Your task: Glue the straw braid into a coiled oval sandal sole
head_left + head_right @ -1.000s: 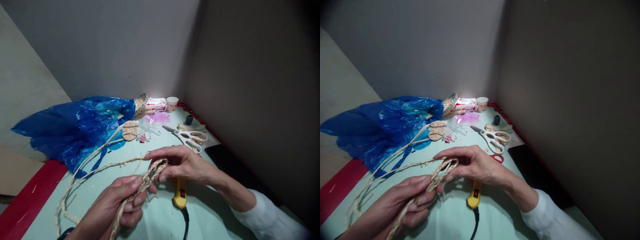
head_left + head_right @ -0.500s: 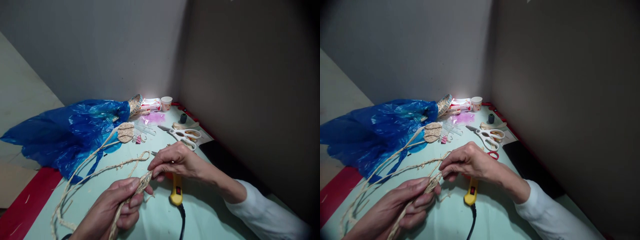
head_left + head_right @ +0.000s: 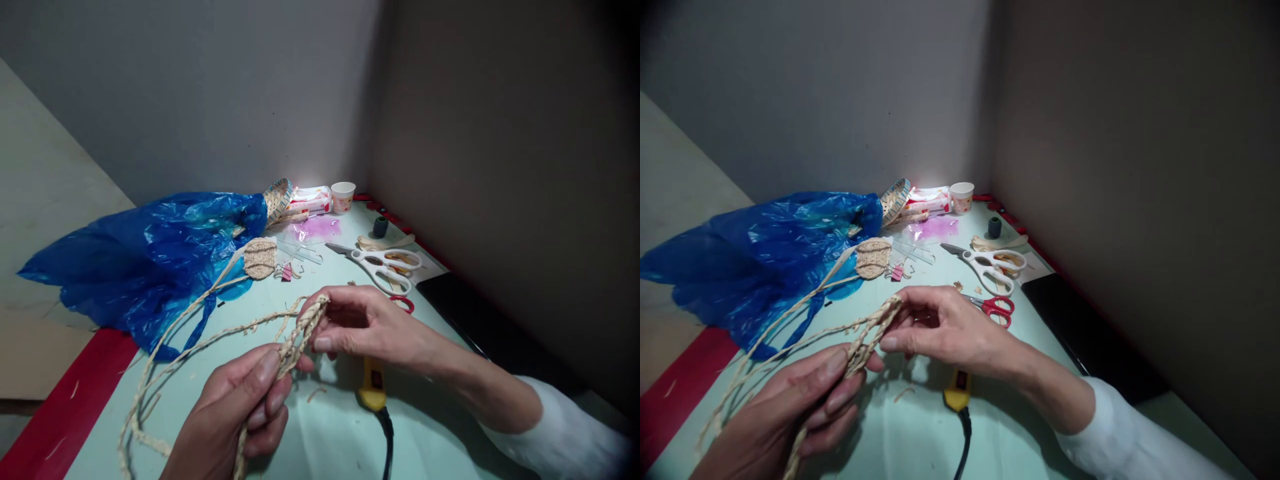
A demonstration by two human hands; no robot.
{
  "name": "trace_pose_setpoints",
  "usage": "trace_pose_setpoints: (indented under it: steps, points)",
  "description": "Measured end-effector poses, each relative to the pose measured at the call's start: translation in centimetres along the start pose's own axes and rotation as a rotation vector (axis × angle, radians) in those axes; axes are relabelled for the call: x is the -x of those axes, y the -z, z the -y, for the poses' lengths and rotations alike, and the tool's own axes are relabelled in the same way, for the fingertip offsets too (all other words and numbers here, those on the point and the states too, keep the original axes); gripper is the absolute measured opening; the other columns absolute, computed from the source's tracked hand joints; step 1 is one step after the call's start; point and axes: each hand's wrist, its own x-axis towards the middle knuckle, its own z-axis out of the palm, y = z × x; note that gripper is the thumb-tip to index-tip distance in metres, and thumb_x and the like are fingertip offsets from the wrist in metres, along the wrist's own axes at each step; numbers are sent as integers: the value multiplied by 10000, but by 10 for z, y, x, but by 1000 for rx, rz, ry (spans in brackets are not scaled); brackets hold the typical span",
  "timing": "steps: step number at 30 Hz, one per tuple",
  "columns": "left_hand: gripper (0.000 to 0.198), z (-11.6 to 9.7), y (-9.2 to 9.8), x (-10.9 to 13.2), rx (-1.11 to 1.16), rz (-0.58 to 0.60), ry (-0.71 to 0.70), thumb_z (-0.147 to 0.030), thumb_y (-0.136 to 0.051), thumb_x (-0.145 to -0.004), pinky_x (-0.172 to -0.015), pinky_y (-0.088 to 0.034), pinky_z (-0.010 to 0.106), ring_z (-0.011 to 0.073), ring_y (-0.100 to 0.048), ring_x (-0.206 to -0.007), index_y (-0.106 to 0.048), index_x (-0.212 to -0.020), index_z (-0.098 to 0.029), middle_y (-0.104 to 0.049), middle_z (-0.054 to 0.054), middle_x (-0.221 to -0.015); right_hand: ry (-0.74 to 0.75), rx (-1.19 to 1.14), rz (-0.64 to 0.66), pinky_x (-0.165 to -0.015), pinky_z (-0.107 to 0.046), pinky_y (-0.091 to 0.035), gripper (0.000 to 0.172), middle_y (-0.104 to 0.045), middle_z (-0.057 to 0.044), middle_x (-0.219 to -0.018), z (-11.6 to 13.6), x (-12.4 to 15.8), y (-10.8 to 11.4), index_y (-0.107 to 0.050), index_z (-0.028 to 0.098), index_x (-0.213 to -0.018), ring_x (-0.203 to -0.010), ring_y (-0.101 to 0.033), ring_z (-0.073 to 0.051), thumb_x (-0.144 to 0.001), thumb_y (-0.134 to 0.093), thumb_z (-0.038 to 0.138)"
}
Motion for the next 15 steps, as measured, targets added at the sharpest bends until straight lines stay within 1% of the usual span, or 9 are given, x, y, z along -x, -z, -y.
trace_pose_setpoints:
  steps: [3,6,8,12,15]
  points:
    - [395,0,0,0,8,-18,9,-492,-829,-656,-404,-95,187,14,-216,-419,-658,-722,-142,-391,-74,-526,9,-5,-30,-684,-231,-457,154,-684,-3,-794,-1,1,-10,-673,161,-877,-741,-601,-120,-862,-721,306]
    - [398,0,-1,0,20,-32,17,-500,-823,-659,-412,-90,197,14,-232,-409,-667,-725,-140,-395,-72,-517,-19,-90,-61,-658,-207,-443,134,-676,2,-771,-1,1,-15,-666,146,-868,-704,-585,-102,-867,-714,271]
    - [389,-1,-2,1,28,-47,31,-485,-830,-657,-415,-95,197,16,-244,-414,-674,-729,-137,-401,-70,-518,-19,-115,-72,-681,-214,-452,133,-675,-5,-766,0,1,-16,-653,134,-860,-715,-590,-107,-858,-722,248]
    - [385,-2,-5,2,30,-65,60,-469,-846,-645,-418,-100,190,14,-245,-419,-680,-724,-131,-408,-68,-515,-9,-95,-80,-748,-241,-476,129,-668,-7,-754,0,1,-17,-654,129,-852,-755,-605,-124,-863,-717,241]
    - [378,-3,-7,3,55,-52,62,-462,-844,-647,-422,-101,186,16,-219,-432,-682,-723,-129,-408,-67,-517,-7,-97,-74,-733,-236,-483,133,-661,3,-751,-1,2,-17,-658,144,-851,-742,-610,-119,-887,-694,267]
